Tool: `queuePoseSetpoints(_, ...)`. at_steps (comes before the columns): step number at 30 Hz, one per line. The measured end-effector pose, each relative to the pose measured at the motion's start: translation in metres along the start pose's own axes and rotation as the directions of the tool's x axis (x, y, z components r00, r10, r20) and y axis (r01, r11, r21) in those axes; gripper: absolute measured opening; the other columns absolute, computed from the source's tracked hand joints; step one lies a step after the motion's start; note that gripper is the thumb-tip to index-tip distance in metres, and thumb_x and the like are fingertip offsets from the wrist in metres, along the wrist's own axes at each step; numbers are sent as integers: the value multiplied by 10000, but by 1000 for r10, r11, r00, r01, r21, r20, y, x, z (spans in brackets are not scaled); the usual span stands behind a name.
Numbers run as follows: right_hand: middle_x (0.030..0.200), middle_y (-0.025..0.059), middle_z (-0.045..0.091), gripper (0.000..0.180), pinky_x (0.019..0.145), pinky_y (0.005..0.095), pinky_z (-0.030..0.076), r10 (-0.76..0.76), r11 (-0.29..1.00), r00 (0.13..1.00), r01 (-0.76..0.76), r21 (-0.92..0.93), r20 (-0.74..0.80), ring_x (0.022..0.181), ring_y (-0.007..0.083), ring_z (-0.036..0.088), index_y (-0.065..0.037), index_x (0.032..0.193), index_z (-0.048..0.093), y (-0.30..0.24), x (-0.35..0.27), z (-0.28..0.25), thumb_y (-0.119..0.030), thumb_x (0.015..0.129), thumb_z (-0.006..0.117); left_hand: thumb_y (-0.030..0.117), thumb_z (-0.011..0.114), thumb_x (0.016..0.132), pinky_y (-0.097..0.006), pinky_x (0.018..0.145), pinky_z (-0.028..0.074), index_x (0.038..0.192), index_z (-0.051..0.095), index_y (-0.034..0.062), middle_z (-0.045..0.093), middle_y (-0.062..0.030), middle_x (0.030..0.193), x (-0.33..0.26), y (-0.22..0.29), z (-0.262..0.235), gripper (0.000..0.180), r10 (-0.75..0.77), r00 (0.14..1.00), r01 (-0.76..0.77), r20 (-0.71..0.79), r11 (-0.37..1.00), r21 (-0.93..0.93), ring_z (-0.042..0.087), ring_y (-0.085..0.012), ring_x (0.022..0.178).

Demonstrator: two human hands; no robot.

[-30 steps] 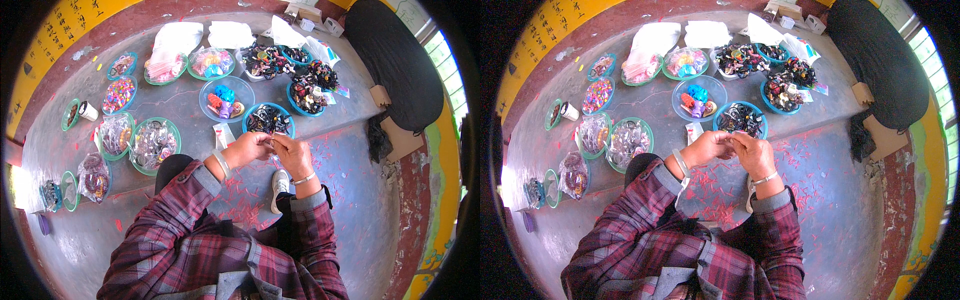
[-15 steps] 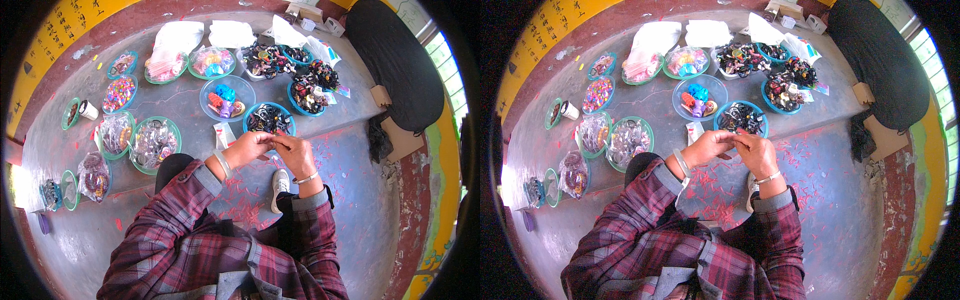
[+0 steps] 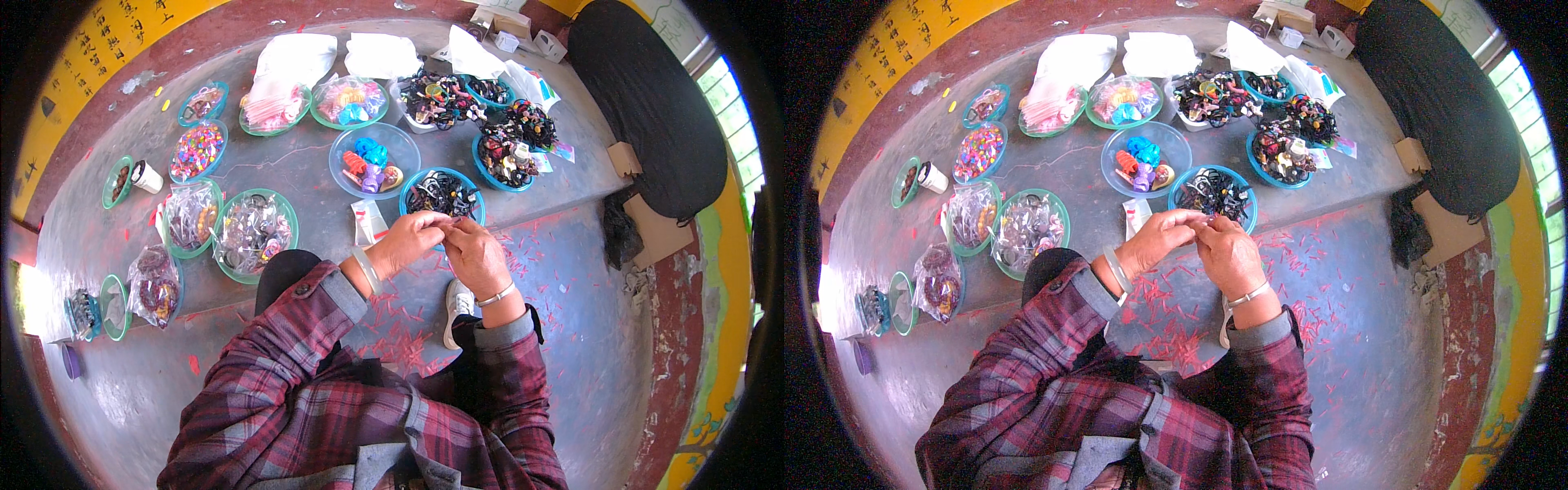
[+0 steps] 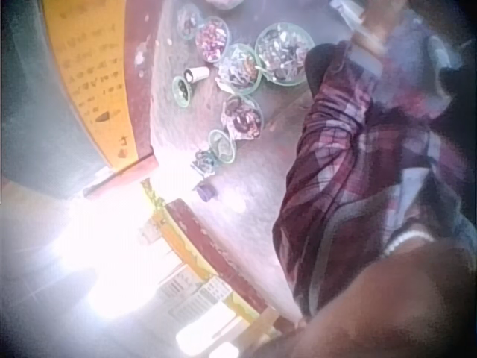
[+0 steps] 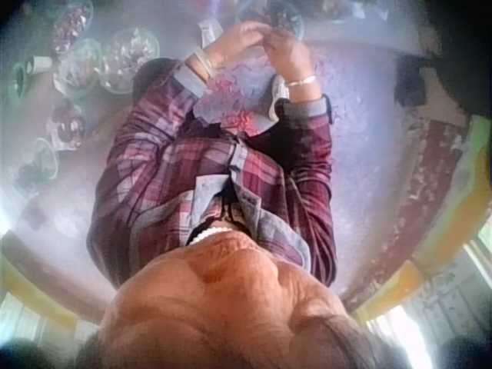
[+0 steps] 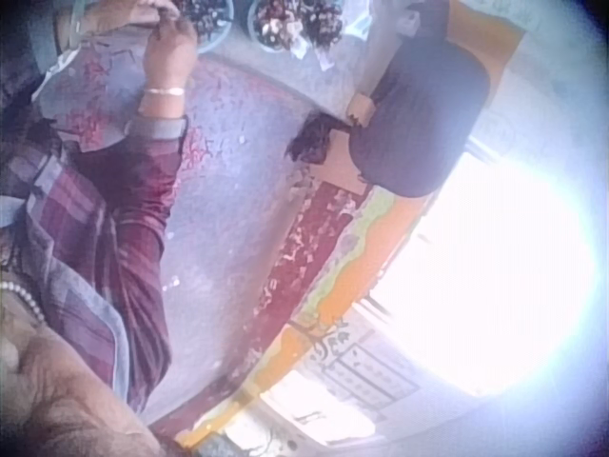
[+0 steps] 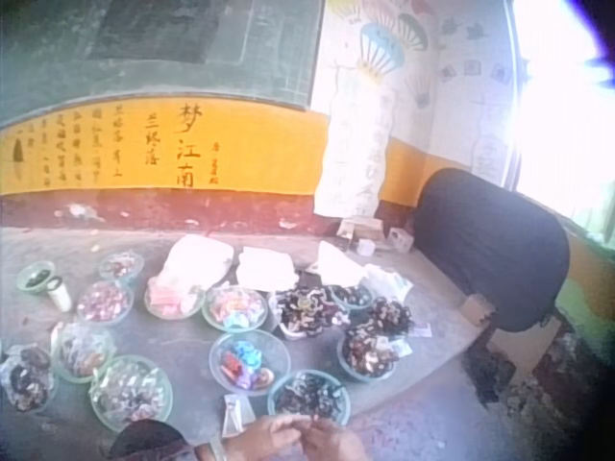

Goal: The person sits on the floor and sorts small colorful craft items from blue bowls into small clear plastic bags. They pick up items, place them into the bags, and seal them one by one.

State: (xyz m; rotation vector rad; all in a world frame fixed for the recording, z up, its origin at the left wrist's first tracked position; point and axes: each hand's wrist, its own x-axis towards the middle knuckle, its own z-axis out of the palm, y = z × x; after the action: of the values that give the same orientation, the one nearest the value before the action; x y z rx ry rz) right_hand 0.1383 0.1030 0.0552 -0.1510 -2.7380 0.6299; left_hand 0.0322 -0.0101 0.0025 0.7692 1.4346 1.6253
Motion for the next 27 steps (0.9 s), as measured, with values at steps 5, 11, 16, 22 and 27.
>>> queuePoseSetpoints(5,847,127,565,187,674,397,465,-65,996,998,66,67,-16,800,319,556,-61,881,619,8,0,14,-28,723,524,130,494,835,-249,823,438,1082,536,-36,579,-71,1030,-1,6,1,301,13,995,-17,-103,999,-32,535,-109,933)
queuePoseSetpoints(11,884,127,571,228,700,395,461,-112,992,994,112,-63,12,829,315,552,-50,870,615,5,0,20,5,682,496,114,523,835,-244,806,444,1055,551,-36,597,-76,983,1,-1,-1,268,96,981,-74,-166,988,135,548,-110,911)
queuePoseSetpoints(16,842,132,576,225,685,396,461,10,1000,998,-10,-3,-57,809,316,557,-40,859,612,9,3,23,11,678,488,114,533,838,-239,791,450,1057,549,-36,598,-77,982,2,3,0,265,141,979,-135,-145,989,56,551,-111,904)
queuePoseSetpoints(22,798,144,577,221,667,400,458,44,998,994,-39,53,-99,773,328,560,-33,856,600,5,6,24,19,680,477,132,536,848,-232,753,461,1066,547,-33,604,-63,954,7,-13,-9,274,107,986,-114,-130,993,-42,562,-106,865)
queuePoseSetpoints(27,796,151,573,193,675,400,456,-25,998,996,30,58,-87,771,334,558,-20,833,582,4,5,24,20,677,476,156,552,842,-220,683,457,995,594,-27,627,-46,865,6,-9,-8,243,134,969,-99,-205,980,170,564,-84,774)
